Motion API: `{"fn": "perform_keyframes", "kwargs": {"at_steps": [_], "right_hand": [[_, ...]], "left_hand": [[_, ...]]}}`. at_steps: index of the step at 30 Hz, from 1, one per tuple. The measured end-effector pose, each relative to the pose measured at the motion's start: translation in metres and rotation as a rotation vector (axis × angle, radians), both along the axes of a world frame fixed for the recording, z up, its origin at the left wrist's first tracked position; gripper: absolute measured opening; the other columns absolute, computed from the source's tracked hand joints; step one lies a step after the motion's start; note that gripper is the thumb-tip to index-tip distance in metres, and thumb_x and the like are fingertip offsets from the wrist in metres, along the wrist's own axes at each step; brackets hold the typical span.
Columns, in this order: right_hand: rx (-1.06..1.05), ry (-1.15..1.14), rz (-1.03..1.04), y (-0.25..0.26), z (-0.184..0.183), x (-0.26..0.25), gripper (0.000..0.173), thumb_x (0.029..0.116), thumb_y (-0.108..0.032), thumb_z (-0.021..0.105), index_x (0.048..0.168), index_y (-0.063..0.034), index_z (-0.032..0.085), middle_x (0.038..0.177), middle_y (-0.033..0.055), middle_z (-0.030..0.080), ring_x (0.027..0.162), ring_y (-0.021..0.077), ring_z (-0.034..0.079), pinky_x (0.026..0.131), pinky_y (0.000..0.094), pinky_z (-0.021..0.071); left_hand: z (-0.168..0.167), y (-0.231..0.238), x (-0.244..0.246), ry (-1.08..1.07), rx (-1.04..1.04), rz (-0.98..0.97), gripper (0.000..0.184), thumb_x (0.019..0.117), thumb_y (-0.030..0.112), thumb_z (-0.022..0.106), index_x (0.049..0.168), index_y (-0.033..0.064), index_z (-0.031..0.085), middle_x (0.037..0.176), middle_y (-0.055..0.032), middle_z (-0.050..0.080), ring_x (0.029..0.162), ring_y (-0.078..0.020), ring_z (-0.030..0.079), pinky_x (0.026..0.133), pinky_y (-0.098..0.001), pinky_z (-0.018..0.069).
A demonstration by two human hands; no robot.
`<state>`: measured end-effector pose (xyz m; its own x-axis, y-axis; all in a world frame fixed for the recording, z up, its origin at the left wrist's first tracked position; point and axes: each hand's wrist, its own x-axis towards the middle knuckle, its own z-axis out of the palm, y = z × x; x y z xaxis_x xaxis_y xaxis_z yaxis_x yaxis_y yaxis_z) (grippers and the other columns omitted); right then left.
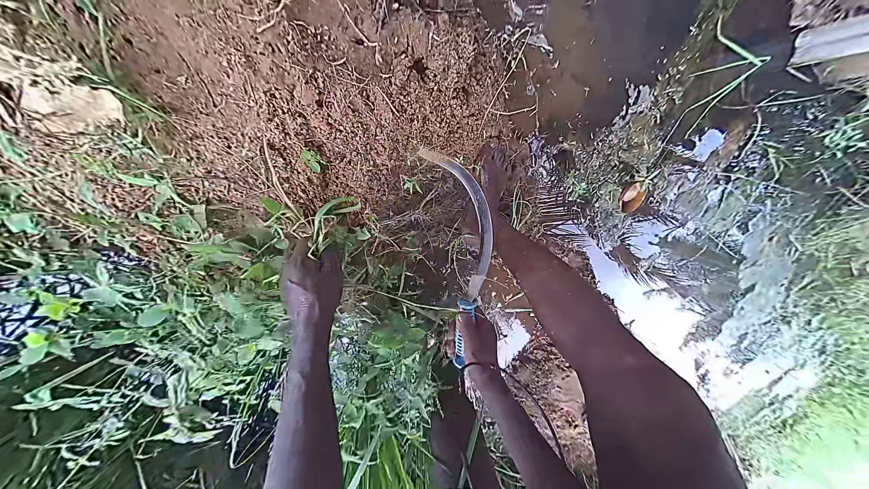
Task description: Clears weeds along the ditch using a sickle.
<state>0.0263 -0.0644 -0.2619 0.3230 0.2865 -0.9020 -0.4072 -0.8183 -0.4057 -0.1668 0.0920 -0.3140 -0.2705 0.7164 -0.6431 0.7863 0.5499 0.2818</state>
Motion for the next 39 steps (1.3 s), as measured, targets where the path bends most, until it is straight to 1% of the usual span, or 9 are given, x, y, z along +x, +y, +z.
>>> {"fn": "perform_keyframes", "kwargs": {"at_steps": [2, 7, 10, 17, 19, 26, 35, 37, 39], "right_hand": [[0.093, -0.049, -0.062, -0.011, -0.007, 0.003, 0.026, 0.1015, -0.023, 0.048, 0.105, 0.0008, 0.058, 0.060, -0.0027, 0.060, 0.046, 0.0064, 0.058, 0.045, 0.0224, 0.0520], [0.050, 0.017, -0.061, -0.014, -0.010, 0.003, 0.024, 0.1051, -0.020, 0.046, 0.111, 0.0011, 0.056, 0.061, -0.0015, 0.056, 0.046, 0.0053, 0.055, 0.045, 0.0210, 0.0503], [0.016, 0.009, -0.036, -0.014, -0.013, 0.004, 0.028, 0.1048, -0.022, 0.047, 0.115, 0.0025, 0.056, 0.061, -0.0013, 0.056, 0.047, 0.0067, 0.056, 0.046, 0.0228, 0.0515], [-0.023, 0.063, -0.058, -0.006, -0.020, 0.006, 0.036, 0.1042, -0.022, 0.050, 0.128, 0.0047, 0.052, 0.062, 0.0005, 0.055, 0.048, 0.0078, 0.056, 0.047, 0.0231, 0.0513], [-0.022, 0.076, -0.074, -0.006, -0.021, 0.006, 0.039, 0.1042, -0.022, 0.050, 0.132, 0.0052, 0.050, 0.063, 0.0012, 0.055, 0.048, 0.0083, 0.056, 0.047, 0.0235, 0.0516], [0.004, 0.064, -0.029, 0.001, -0.028, 0.010, 0.033, 0.1033, -0.028, 0.051, 0.115, 0.0025, 0.056, 0.064, 0.0008, 0.056, 0.049, 0.0087, 0.057, 0.048, 0.0241, 0.0525], [0.038, 0.189, -0.032, -0.015, -0.062, 0.000, 0.034, 0.1054, -0.029, 0.047, 0.121, 0.0002, 0.051, 0.059, -0.0013, 0.053, 0.044, 0.0076, 0.054, 0.044, 0.0238, 0.0505], [0.076, 0.221, 0.089, -0.034, -0.057, 0.002, 0.038, 0.1048, -0.029, 0.048, 0.122, 0.0051, 0.052, 0.061, 0.0004, 0.055, 0.046, 0.0073, 0.053, 0.045, 0.0239, 0.0476], [0.034, 0.159, 0.287, 0.006, 0.003, 0.007, 0.033, 0.1047, -0.009, 0.042, 0.120, 0.0198, 0.048, 0.070, 0.0138, 0.056, 0.052, 0.0140, 0.055, 0.051, 0.0261, 0.0484]], "left_hand": [[-0.013, 0.024, 0.019, -0.029, 0.002, -0.051, 0.046, 0.1054, 0.038, 0.053, 0.122, -0.0037, 0.064, 0.127, -0.0322, 0.059, 0.114, -0.0527, 0.059, 0.091, -0.0727, 0.0443], [-0.026, 0.067, 0.071, -0.049, -0.151, -0.211, 0.045, 0.1065, 0.038, 0.049, 0.127, -0.0001, 0.061, 0.110, -0.0328, 0.066, 0.107, -0.0548, 0.063, 0.086, -0.0738, 0.0454], [-0.040, 0.076, 0.092, -0.082, -0.281, -0.243, 0.052, 0.1053, 0.045, 0.050, 0.135, 0.0035, 0.060, 0.117, -0.0327, 0.065, 0.112, -0.0544, 0.061, 0.090, -0.0757, 0.0441], [-0.064, 0.085, 0.122, 0.018, -0.344, -0.330, 0.072, 0.0963, 0.068, 0.052, 0.111, -0.0009, 0.068, 0.111, -0.0310, 0.067, 0.110, -0.0517, 0.063, 0.086, -0.0749, 0.0445], [-0.066, 0.091, 0.129, 0.054, -0.375, -0.372, 0.070, 0.0978, 0.064, 0.052, 0.112, -0.0025, 0.068, 0.114, -0.0317, 0.067, 0.112, -0.0512, 0.063, 0.088, -0.0745, 0.0444], [-0.079, 0.096, 0.142, 0.162, -0.401, -0.436, 0.054, 0.1030, 0.047, 0.048, 0.117, -0.0015, 0.066, 0.119, -0.0313, 0.066, 0.114, -0.0512, 0.063, 0.087, -0.0732, 0.0462], [-0.081, 0.073, 0.131, 0.081, -0.382, -0.442, 0.047, 0.1062, 0.040, 0.046, 0.113, -0.0019, 0.066, 0.115, -0.0328, 0.066, 0.111, -0.0524, 0.063, 0.085, -0.0738, 0.0461], [-0.076, 0.056, 0.124, 0.068, -0.407, -0.460, 0.042, 0.1059, 0.036, 0.047, 0.114, 0.0001, 0.067, 0.113, -0.0314, 0.067, 0.108, -0.0515, 0.064, 0.084, -0.0730, 0.0472], [-0.068, 0.030, 0.110, 0.047, -0.466, -0.506, 0.040, 0.1069, 0.035, 0.048, 0.123, 0.0017, 0.065, 0.114, -0.0309, 0.067, 0.109, -0.0517, 0.065, 0.086, -0.0722, 0.0478]]}}
